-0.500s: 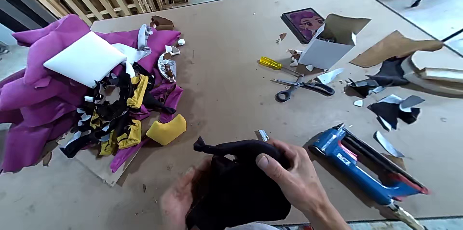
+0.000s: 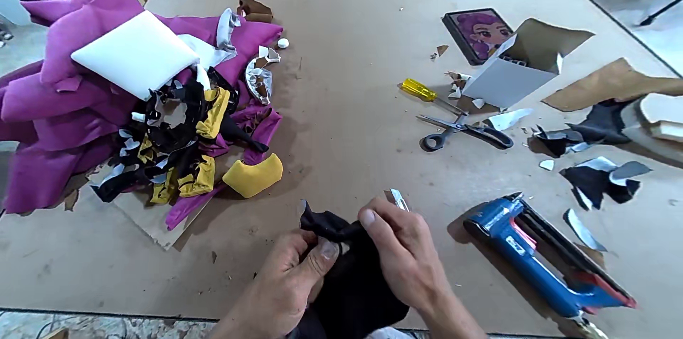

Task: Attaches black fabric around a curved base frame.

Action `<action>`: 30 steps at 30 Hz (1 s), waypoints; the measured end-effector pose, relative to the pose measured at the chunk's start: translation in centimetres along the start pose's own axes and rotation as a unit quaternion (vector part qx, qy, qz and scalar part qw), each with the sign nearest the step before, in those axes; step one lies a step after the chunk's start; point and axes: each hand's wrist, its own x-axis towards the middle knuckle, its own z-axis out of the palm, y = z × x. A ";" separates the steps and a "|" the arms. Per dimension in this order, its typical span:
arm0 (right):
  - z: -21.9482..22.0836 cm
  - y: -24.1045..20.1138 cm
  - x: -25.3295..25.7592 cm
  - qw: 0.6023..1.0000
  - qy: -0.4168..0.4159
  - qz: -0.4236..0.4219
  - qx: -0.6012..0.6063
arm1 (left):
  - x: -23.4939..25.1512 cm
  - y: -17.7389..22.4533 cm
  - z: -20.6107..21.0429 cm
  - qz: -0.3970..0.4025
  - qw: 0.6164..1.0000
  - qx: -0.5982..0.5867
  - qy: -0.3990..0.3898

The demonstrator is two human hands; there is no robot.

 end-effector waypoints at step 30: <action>5.8 9.5 -1.4 0.725 0.169 0.205 0.636 | 5.3 -14.8 3.8 0.223 0.898 0.373 0.074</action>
